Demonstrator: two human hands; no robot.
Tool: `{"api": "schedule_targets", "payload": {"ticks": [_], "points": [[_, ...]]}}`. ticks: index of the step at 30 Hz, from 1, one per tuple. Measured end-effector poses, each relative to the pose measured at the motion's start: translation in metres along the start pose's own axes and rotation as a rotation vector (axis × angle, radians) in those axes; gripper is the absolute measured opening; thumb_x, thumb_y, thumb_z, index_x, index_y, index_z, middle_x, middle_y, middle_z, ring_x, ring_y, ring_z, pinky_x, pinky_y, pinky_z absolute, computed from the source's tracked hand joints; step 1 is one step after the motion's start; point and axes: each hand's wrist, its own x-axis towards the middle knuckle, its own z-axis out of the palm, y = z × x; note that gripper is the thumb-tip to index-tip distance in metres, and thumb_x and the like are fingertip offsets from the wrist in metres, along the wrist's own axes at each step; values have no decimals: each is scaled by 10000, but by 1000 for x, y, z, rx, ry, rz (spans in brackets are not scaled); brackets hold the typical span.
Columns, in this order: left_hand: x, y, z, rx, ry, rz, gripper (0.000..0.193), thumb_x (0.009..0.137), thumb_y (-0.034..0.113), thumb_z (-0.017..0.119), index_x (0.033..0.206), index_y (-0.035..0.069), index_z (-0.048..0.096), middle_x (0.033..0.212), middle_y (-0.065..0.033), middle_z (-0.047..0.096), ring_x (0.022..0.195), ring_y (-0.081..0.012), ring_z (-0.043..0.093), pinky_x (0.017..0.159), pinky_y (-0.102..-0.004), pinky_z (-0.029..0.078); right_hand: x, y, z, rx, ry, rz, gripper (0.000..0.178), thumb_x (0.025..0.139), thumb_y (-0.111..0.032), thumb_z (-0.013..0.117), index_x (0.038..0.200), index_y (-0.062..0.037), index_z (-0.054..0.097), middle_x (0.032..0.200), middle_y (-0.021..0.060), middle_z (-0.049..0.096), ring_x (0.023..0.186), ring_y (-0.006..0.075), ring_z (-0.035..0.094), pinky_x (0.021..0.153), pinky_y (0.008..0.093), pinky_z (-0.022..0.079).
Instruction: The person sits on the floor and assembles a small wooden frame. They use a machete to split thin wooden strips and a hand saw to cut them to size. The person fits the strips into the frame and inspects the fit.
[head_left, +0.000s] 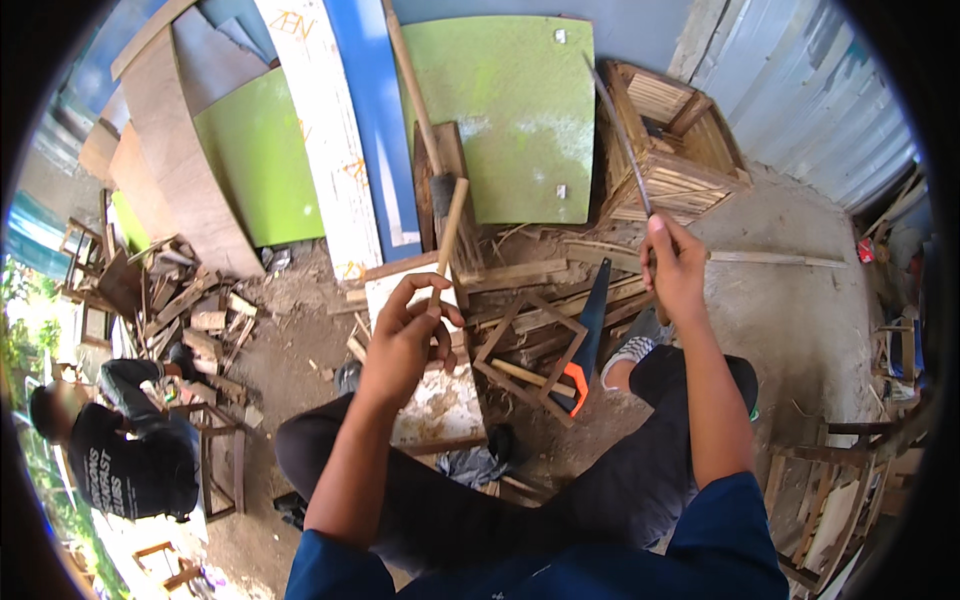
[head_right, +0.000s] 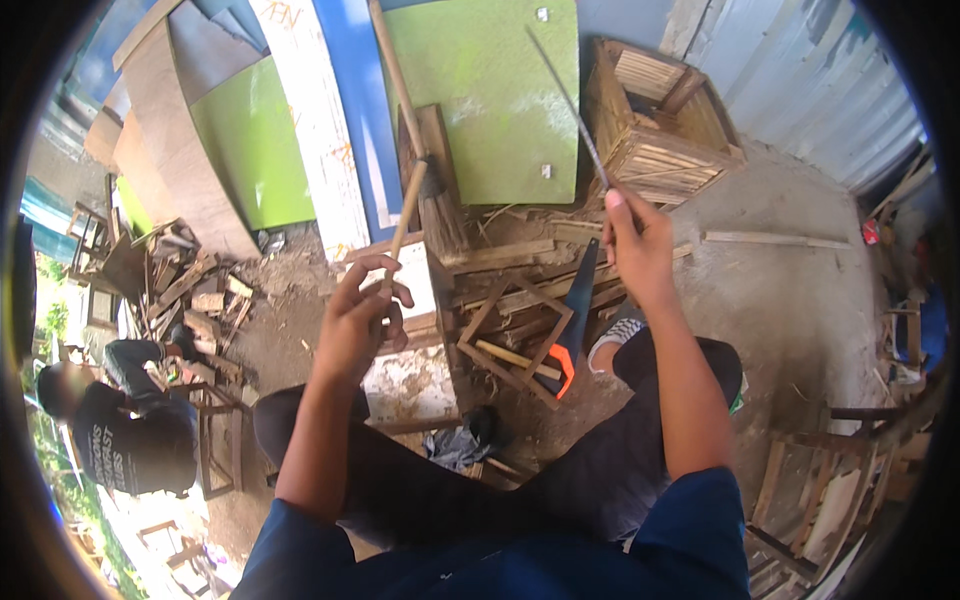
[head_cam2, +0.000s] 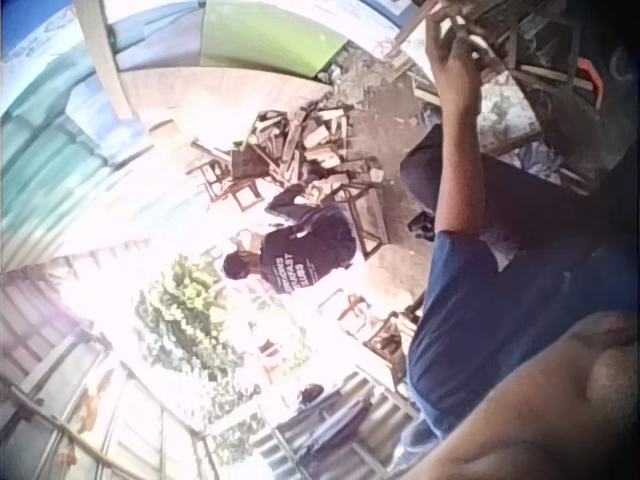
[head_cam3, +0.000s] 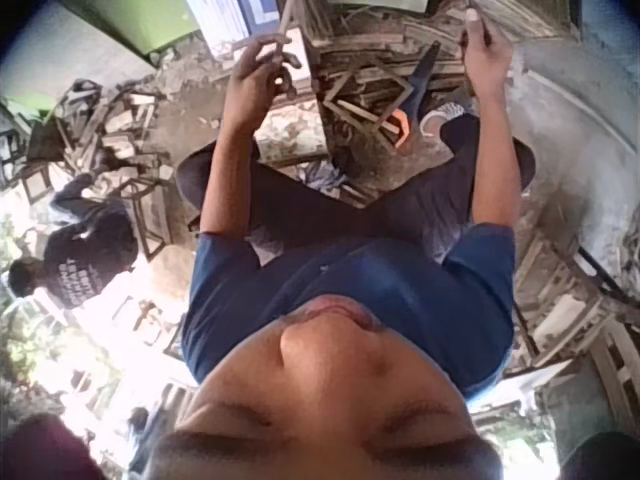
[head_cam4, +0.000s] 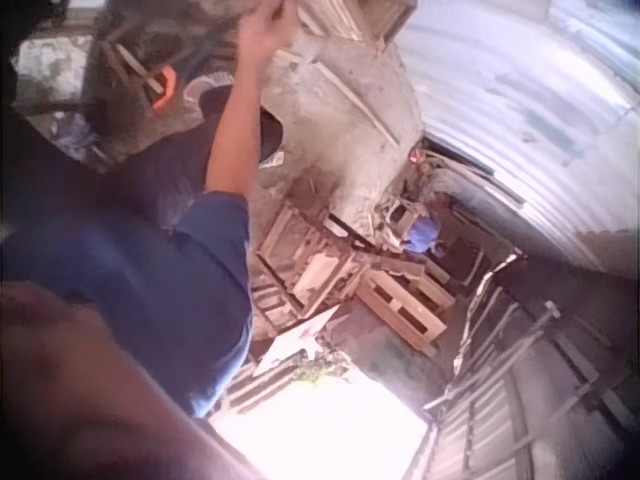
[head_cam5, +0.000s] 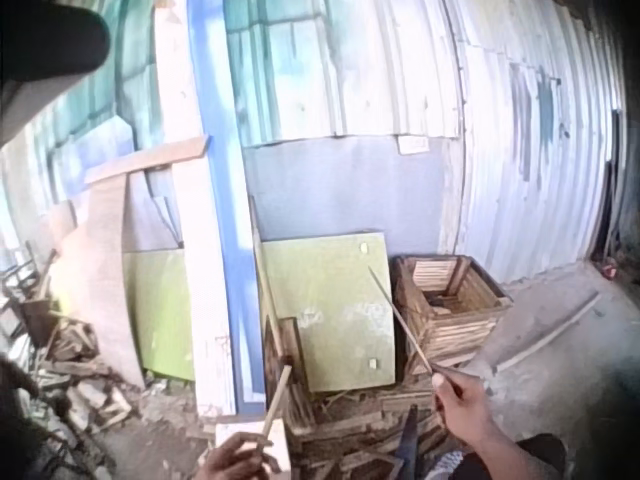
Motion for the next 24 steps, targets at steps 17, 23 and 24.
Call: {"api": "schedule_targets", "payload": {"ticks": [17,23,24], "points": [[-91,-114,-32,654,369,206,369,1110,201,477,832,-14,590,624,-82,628,566,-118,600,556,-310,467,-20,-43,14,333,74,199,505,1064,-443,551,1398,-73,636,682,20,519,485,107,477,447,271,391],[-95,-131,-35,992,394,124,334,1033,281,640,941,-36,690,763,-125,664,552,-163,514,543,-327,424,-26,-49,29,364,6,187,484,1068,-424,548,1385,-71,641,683,4,528,473,100,482,437,273,389],[-96,-131,-37,956,438,231,339,1019,307,661,974,-28,693,791,-121,660,574,-165,520,556,-324,426,-25,-50,32,374,-2,183,479,1068,-422,550,1383,-73,643,682,4,530,470,100,482,435,274,389]]}}
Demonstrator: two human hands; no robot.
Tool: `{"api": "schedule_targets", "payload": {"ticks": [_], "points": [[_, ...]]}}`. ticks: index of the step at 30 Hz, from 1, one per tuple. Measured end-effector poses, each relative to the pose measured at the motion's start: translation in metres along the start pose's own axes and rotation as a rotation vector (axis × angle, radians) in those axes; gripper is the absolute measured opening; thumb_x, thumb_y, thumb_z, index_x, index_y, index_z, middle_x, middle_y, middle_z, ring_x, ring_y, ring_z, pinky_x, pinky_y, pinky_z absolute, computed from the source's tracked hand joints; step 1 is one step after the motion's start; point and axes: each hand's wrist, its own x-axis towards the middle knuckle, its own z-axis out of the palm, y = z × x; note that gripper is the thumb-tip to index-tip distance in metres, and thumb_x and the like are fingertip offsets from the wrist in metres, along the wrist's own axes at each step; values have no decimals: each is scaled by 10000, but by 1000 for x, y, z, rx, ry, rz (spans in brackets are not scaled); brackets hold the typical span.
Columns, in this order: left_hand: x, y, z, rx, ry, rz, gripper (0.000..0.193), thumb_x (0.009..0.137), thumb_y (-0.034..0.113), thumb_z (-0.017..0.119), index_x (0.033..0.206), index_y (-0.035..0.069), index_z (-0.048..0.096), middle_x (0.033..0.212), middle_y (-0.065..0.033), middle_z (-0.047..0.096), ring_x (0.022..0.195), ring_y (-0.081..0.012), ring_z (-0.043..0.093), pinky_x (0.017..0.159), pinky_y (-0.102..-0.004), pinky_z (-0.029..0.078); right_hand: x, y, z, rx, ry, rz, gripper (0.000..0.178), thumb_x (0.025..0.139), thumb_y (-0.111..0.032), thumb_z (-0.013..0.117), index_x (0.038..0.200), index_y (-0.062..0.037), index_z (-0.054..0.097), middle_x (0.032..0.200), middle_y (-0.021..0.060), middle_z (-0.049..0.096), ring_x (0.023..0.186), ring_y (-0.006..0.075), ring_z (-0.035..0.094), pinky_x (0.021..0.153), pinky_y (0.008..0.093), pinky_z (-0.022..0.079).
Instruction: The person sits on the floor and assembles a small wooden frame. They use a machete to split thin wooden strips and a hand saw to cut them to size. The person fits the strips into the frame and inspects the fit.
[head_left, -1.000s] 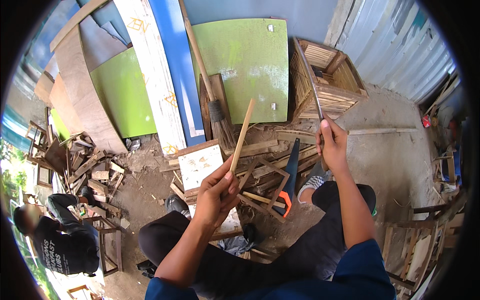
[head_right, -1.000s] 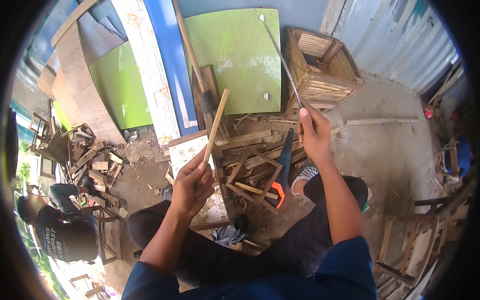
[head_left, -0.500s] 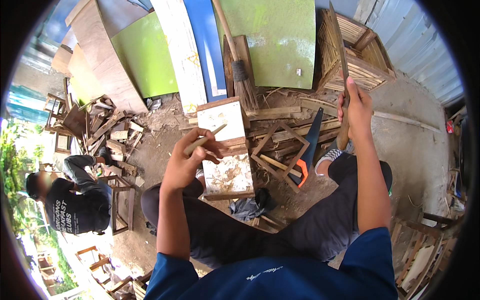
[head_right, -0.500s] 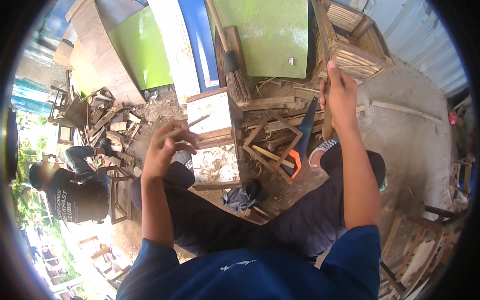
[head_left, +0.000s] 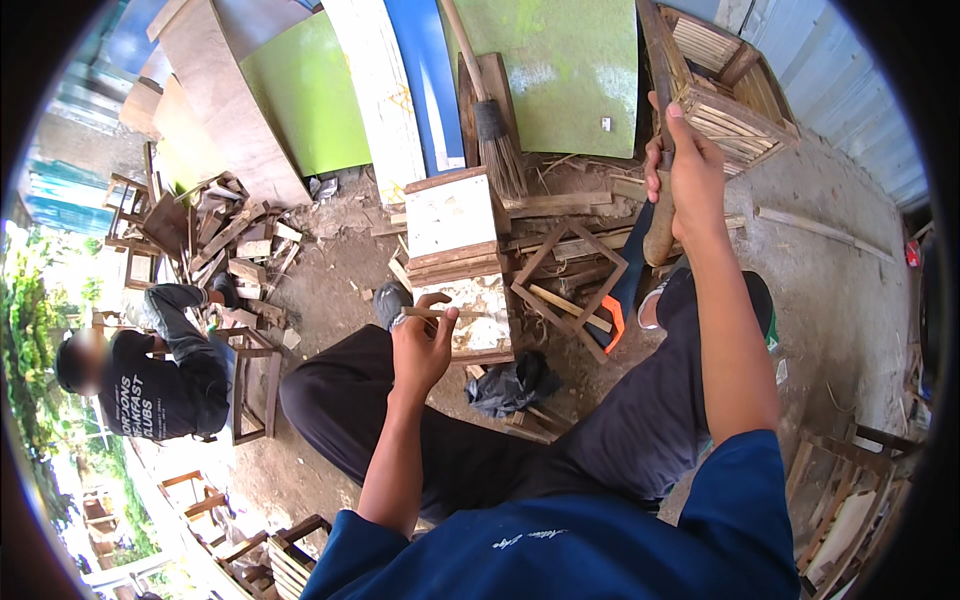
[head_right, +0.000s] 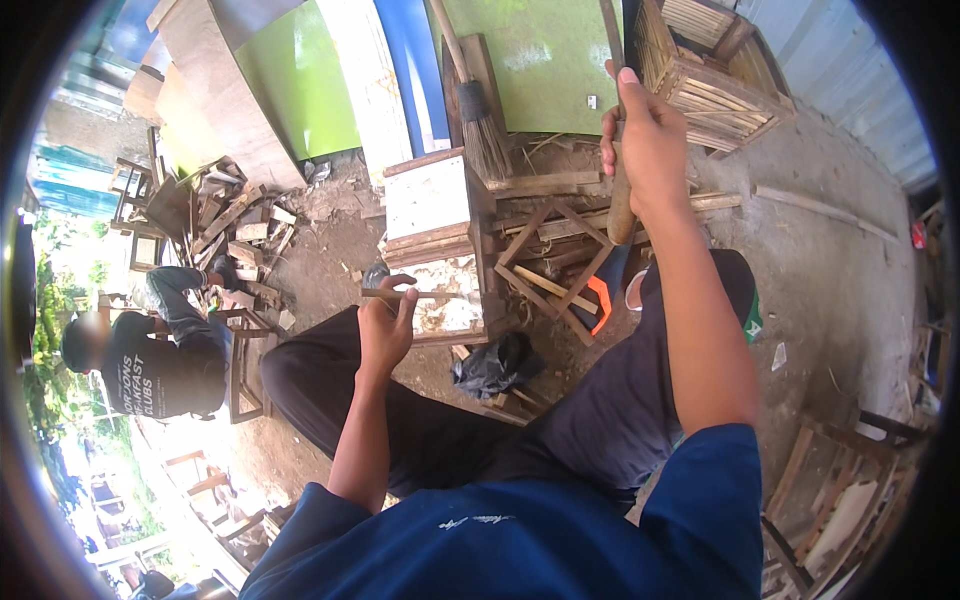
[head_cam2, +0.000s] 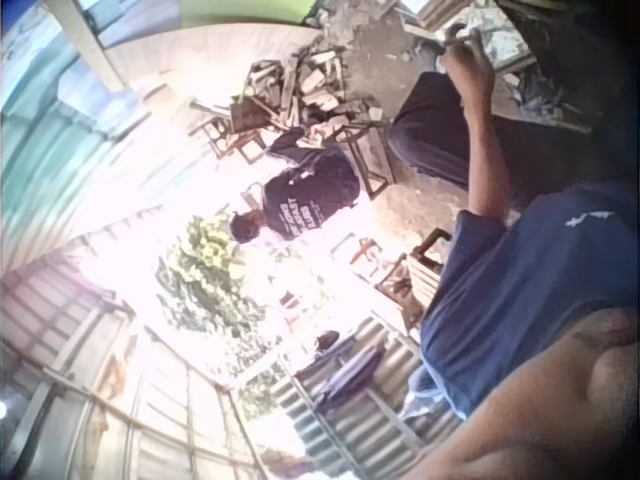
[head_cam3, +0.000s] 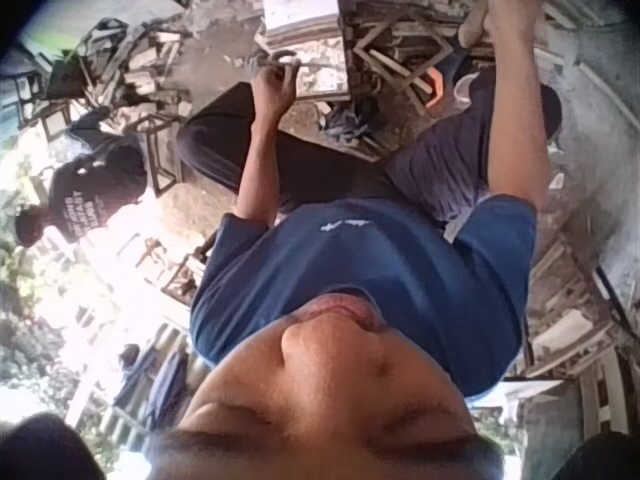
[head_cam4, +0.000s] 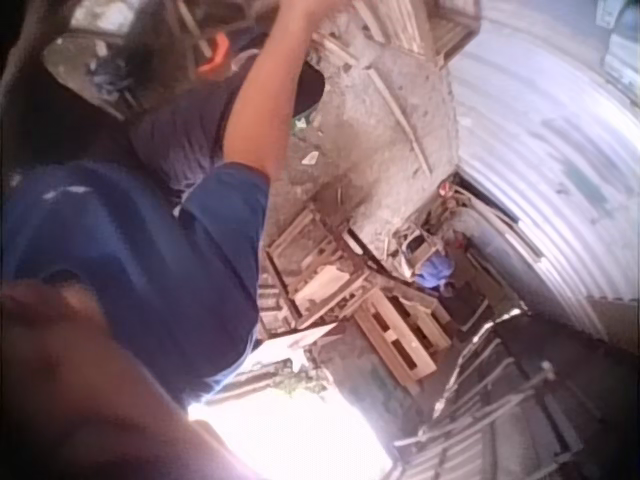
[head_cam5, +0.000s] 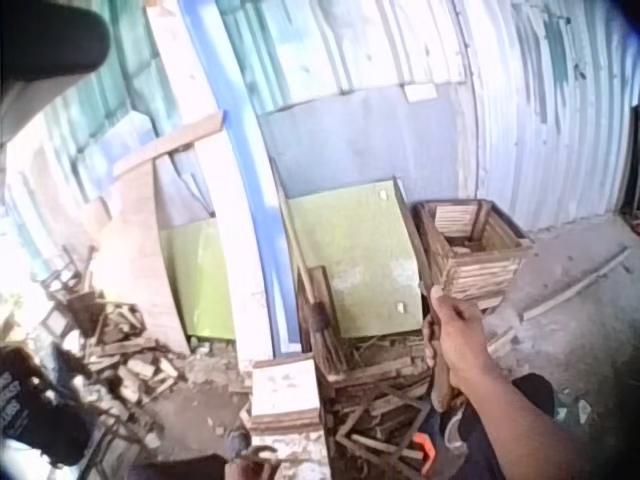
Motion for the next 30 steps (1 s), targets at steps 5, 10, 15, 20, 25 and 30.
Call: {"api": "schedule_targets", "payload": {"ticks": [5,10,15,20,25,30], "points": [[8,-8,6,-336,385,302,713,993,661,523,1216,-5,649,938,-78,607,792,-188,565,733,-321,465,2,6,10,11,-37,21,463,1074,-407,543,1378,-72,642,674,3,536,457,94,478,417,277,380],[20,-1,22,-918,503,289,872,1035,720,267,1192,-66,611,1056,-136,643,947,-246,637,958,-369,485,-15,32,26,-69,-179,149,477,1084,-408,518,1388,-55,621,661,-4,532,453,79,474,399,257,378],[7,13,31,-980,562,105,656,1151,394,293,663,6,498,604,-63,511,505,-155,467,525,-305,412,-79,80,35,-165,-406,464,503,1088,-430,496,1379,-36,613,641,-5,522,427,74,477,359,253,365],[-19,22,39,-1092,608,240,594,1152,295,292,594,89,291,534,-6,292,507,-119,249,521,-319,230,-148,134,36,-433,-671,514,514,1084,-421,513,943,31,713,605,41,576,543,106,522,534,338,454],[-47,22,50,-1076,620,274,654,1134,373,322,547,89,281,499,-17,289,490,-142,246,520,-323,235,-171,165,29,-550,-843,419,458,1083,-386,524,1114,28,718,652,154,616,647,149,588,660,381,493],[-41,27,62,-1027,591,356,694,1121,472,317,533,105,292,478,9,276,449,-132,211,491,-325,187,-172,169,26,-534,-879,410,420,1087,-342,530,1298,-10,679,663,197,587,630,146,574,643,351,498]]}}
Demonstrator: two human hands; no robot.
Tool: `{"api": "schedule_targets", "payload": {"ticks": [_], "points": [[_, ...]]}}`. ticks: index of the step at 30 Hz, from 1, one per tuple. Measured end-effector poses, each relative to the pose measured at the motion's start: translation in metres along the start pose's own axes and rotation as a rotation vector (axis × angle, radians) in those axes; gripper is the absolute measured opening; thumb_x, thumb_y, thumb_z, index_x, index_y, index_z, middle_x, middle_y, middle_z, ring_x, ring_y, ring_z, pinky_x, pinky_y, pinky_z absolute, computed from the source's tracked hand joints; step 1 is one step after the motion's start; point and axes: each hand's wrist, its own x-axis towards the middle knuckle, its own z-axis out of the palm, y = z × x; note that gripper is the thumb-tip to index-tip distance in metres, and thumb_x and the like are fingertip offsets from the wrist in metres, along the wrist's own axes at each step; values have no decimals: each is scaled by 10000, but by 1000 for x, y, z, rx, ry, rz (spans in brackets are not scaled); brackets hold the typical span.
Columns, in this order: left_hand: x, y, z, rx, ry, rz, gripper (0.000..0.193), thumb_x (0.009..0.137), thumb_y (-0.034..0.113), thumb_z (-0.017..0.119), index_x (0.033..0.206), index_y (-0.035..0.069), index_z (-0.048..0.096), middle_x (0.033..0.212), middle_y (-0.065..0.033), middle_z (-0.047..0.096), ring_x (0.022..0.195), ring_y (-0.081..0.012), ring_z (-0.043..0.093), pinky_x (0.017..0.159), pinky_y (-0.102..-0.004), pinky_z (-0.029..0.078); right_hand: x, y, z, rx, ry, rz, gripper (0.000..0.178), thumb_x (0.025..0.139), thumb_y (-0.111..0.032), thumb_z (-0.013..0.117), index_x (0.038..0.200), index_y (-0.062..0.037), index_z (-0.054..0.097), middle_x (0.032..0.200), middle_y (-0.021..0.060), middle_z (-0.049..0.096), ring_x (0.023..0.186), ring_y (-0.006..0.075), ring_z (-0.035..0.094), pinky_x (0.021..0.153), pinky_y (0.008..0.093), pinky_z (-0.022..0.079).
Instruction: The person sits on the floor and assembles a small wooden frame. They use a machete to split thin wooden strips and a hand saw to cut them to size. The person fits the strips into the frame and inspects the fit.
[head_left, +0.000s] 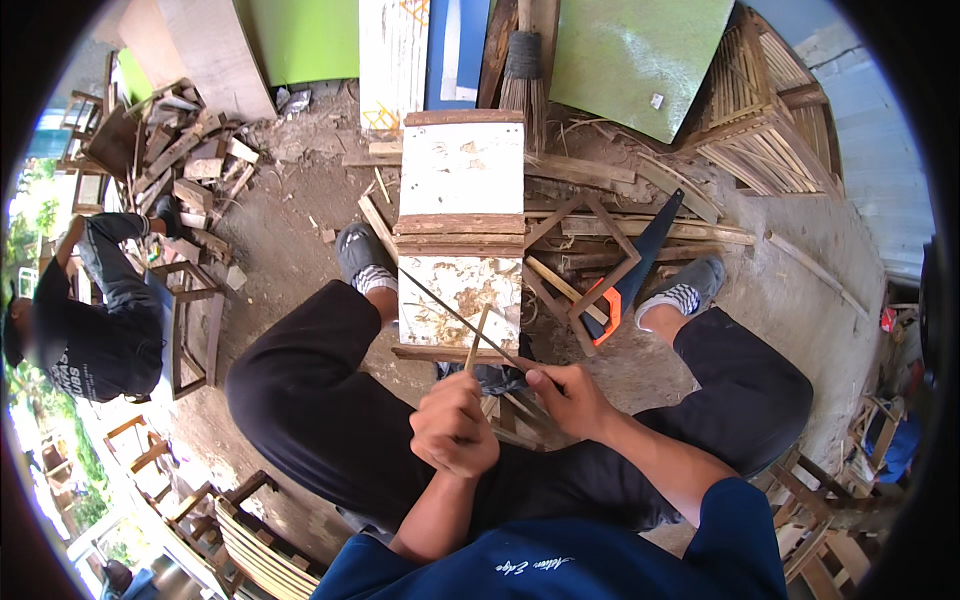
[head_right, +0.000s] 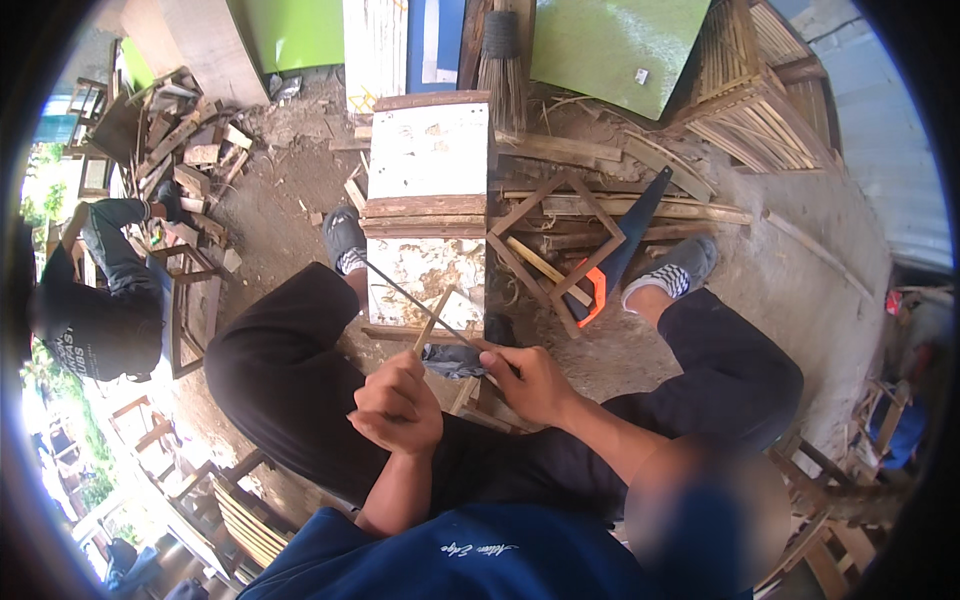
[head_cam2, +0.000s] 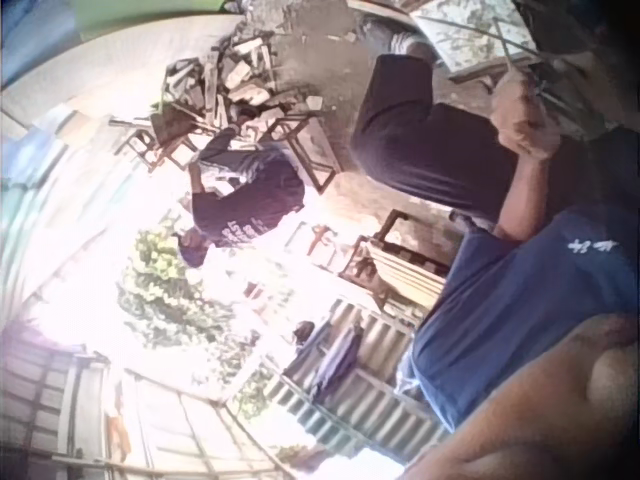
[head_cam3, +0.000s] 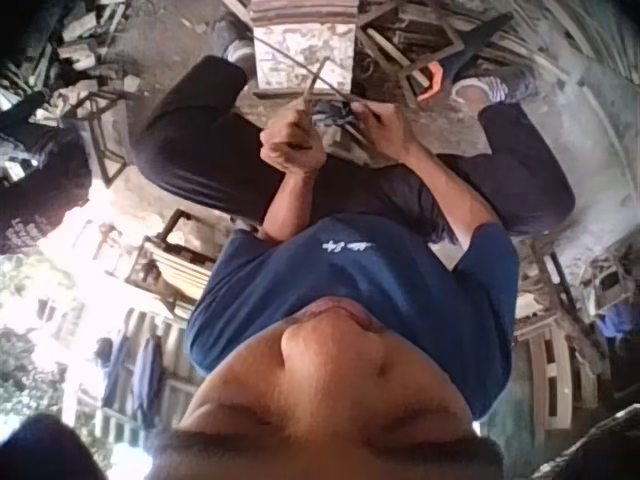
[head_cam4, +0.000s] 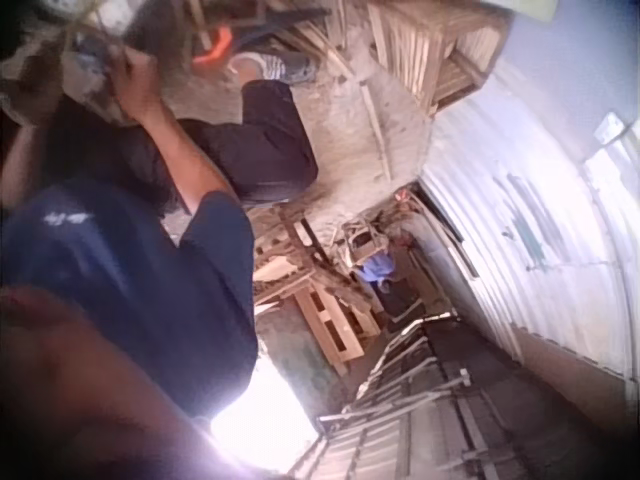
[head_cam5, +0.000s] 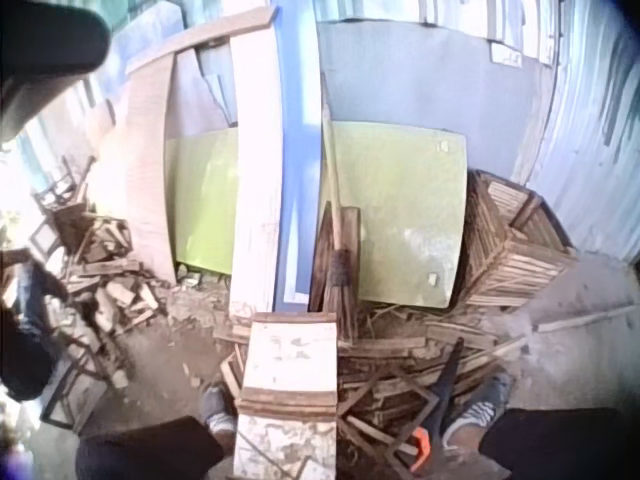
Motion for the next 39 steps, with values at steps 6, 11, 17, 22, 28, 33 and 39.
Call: {"api": "schedule_targets", "payload": {"ticks": [6,11,17,22,28,33,39], "points": [[9,-9,12,20,-79,147,680,1136,401,321,535,83,316,461,16,297,362,-99,246,401,-262,174,14,9,-7,26,-41,59,388,1091,-281,525,1364,-33,647,625,168,482,595,91,505,575,317,461],[20,-8,13,28,-27,92,701,1137,433,285,527,89,325,457,18,299,355,-96,256,394,-258,184,21,14,-11,4,-98,-22,388,1089,-257,524,1346,6,648,605,161,449,552,137,520,564,327,452],[33,-5,-4,-34,135,-48,715,1135,457,223,530,99,350,450,15,292,367,-95,205,414,-253,184,31,15,-7,24,-66,-82,355,1068,-189,552,1333,25,650,600,173,524,532,208,588,557,343,464],[41,-4,-28,-182,280,-162,676,1136,442,240,543,123,303,473,14,265,425,-95,172,450,-273,158,37,5,-4,-25,-105,-141,343,1037,-138,582,1339,7,652,632,174,585,567,288,653,559,373,488],[43,-8,-45,-171,363,-211,629,1141,420,253,582,134,277,518,16,258,471,-101,151,473,-280,152,38,-7,5,-88,-91,-186,354,1030,-142,579,1353,-12,646,693,173,648,613,318,686,580,399,519],[38,-14,-34,-180,494,-269,614,1141,407,257,590,137,273,526,15,249,473,-100,143,480,-284,160,33,-7,10,-138,-65,-197,372,1035,-170,573,1364,-8,632,723,173,658,637,334,689,601,401,540],[30,-19,-18,-174,608,-362,675,1126,498,215,581,119,330,523,4,295,462,-112,187,470,-292,201,24,-3,5,-87,-29,-169,386,1050,-178,563,1365,39,614,839,184,715,675,266,721,635,367,558]]}}
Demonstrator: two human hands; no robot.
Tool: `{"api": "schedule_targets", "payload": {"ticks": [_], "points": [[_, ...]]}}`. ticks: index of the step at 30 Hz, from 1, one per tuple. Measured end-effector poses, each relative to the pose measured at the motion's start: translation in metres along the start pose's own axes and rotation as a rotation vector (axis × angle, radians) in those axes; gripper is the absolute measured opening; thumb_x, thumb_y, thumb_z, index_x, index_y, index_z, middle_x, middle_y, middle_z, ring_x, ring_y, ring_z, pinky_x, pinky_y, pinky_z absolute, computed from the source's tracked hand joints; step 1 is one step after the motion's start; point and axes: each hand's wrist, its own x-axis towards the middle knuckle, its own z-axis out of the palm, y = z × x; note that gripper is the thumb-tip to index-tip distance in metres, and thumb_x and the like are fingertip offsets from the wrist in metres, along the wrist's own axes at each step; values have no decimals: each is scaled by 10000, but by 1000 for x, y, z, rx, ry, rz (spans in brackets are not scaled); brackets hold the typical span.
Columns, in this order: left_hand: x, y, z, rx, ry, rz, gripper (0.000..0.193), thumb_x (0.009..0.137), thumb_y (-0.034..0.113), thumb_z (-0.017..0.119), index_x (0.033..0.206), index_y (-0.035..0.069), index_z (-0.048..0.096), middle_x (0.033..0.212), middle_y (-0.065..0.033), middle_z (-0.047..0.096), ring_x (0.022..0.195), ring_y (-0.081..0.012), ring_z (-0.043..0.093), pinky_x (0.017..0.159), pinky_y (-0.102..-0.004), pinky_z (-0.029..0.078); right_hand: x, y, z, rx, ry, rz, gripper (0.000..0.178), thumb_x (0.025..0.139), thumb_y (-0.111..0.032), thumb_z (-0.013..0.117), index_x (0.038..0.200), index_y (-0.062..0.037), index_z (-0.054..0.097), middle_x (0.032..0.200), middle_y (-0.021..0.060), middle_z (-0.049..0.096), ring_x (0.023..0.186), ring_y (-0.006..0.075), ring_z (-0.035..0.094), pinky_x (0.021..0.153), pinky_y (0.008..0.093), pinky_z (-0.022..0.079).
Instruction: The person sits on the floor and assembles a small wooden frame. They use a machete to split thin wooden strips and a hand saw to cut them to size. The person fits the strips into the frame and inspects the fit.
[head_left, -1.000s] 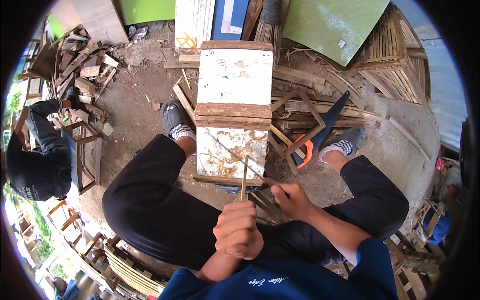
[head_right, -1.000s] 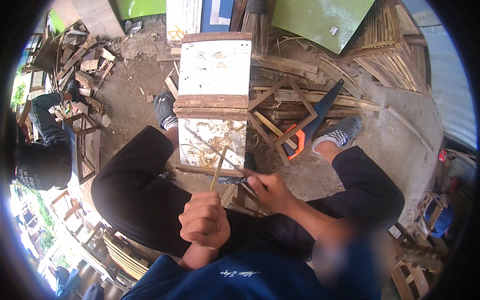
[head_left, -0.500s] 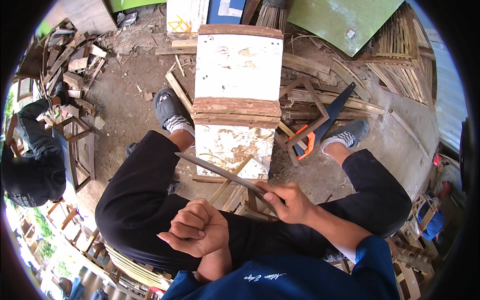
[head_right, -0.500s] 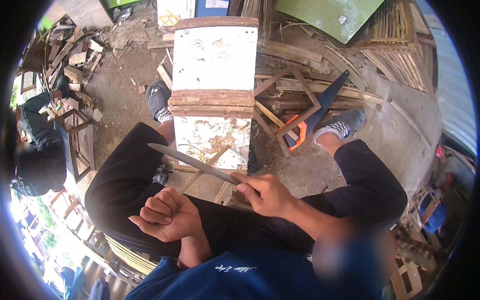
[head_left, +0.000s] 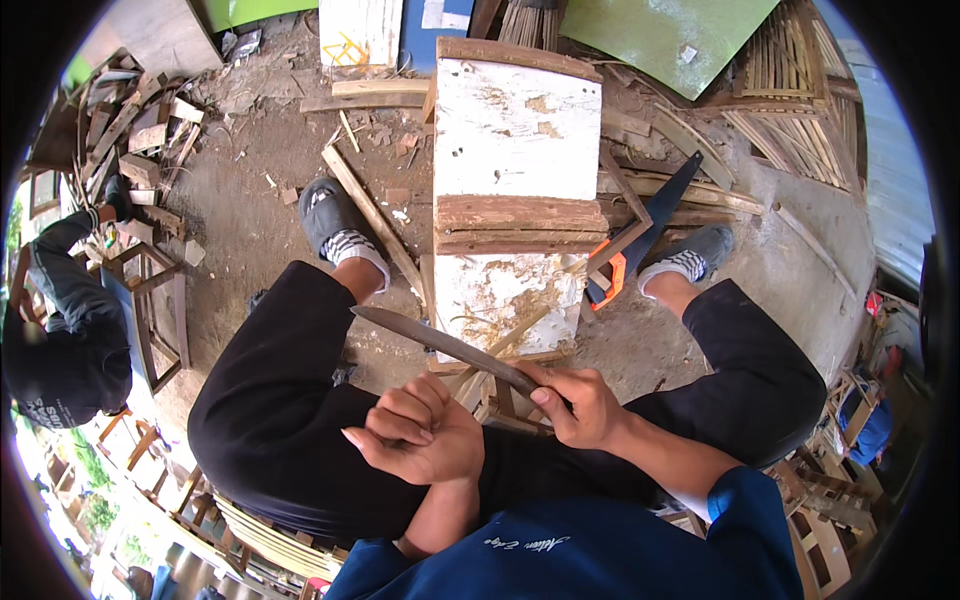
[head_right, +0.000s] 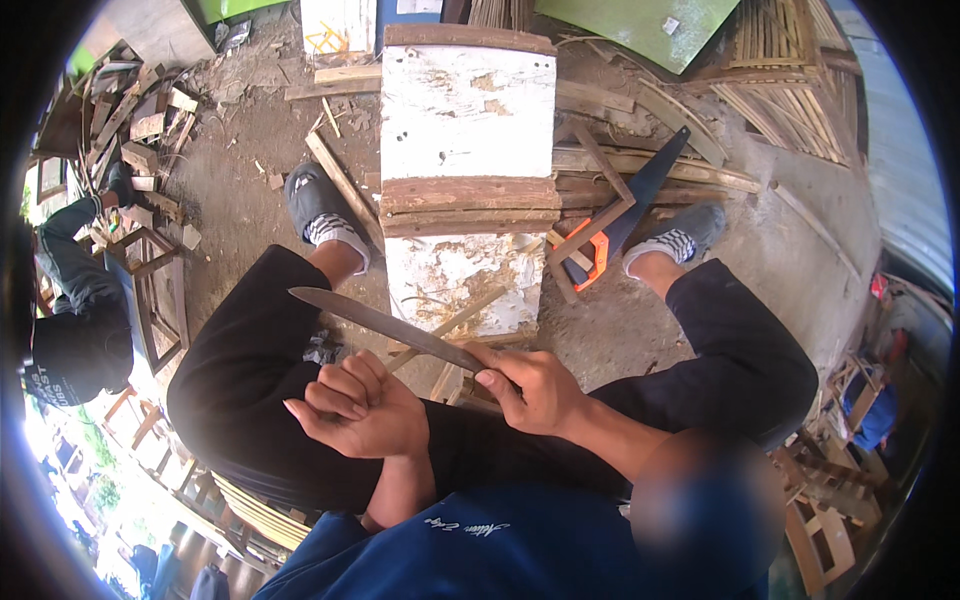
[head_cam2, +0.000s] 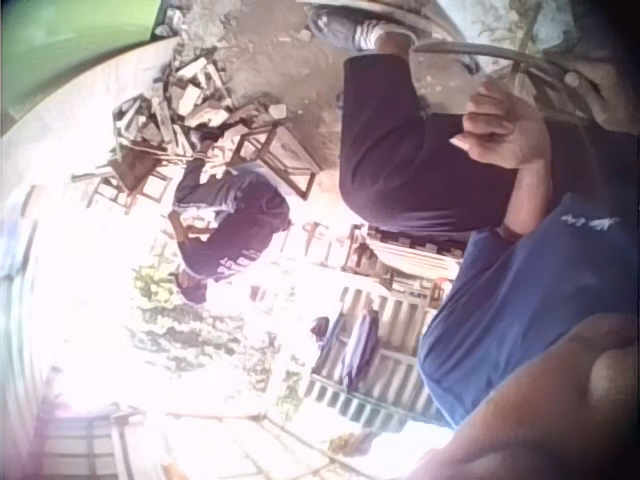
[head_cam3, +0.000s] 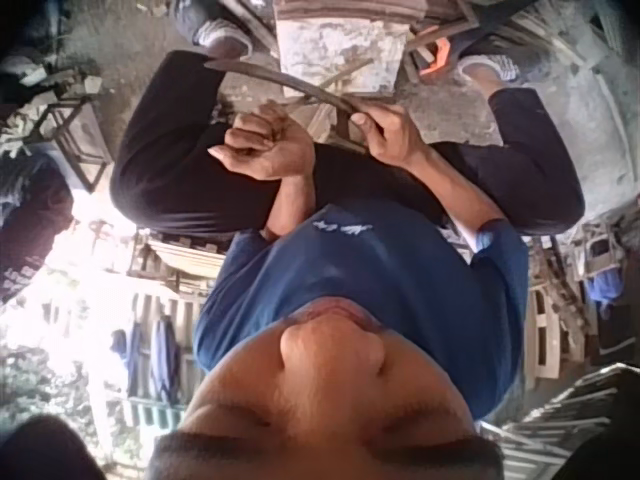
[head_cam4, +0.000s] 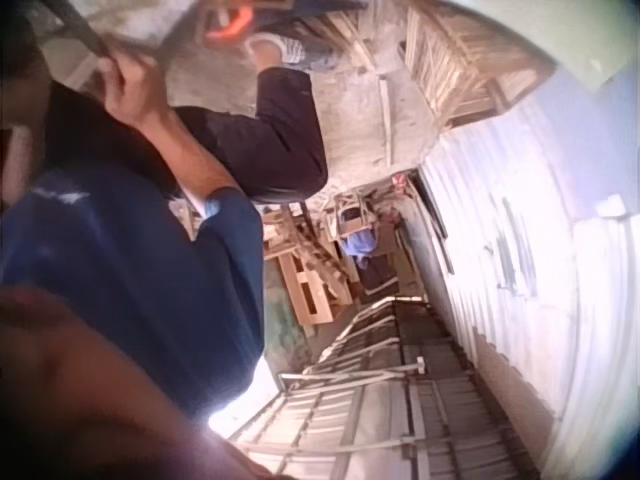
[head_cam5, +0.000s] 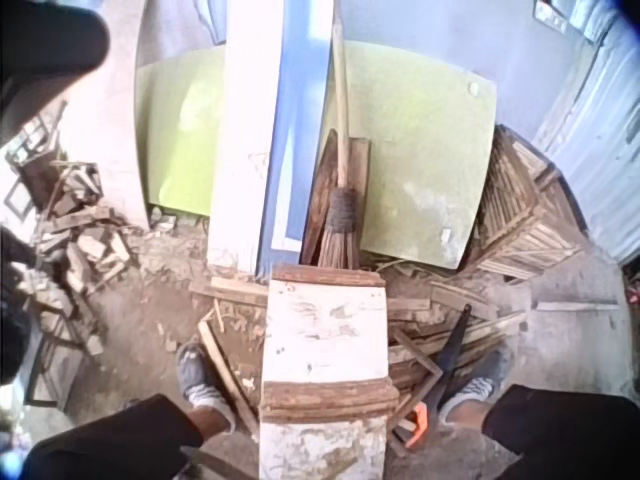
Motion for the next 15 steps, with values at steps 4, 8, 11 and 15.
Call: {"api": "schedule_targets", "payload": {"ticks": [4,8,11,15], "points": [[-15,0,8,35,-319,145,661,1128,482,215,594,114,344,540,9,287,479,-103,220,505,-289,208,-7,2,-4,-45,9,-55,378,1046,-176,572,1360,31,619,973,214,737,751,295,741,668,378,566],[-30,4,18,108,-489,297,700,1123,480,207,589,77,414,545,-15,327,490,-123,244,520,-309,213,-11,3,-6,-16,49,-95,374,1021,-158,601,1357,2,631,900,219,717,746,330,728,661,390,552],[-37,4,20,145,-535,331,681,1116,443,236,562,82,396,532,-12,329,491,-123,240,517,-313,211,-12,6,-7,58,14,-1,368,1033,-172,595,1350,11,636,832,219,706,705,310,722,641,375,538],[-39,0,17,133,-483,285,670,1093,397,320,519,64,411,483,-6,327,435,-138,277,487,-316,226,-12,5,-6,160,42,101,333,1032,-177,595,1301,3,673,762,251,677,656,347,708,615,387,528]]}}
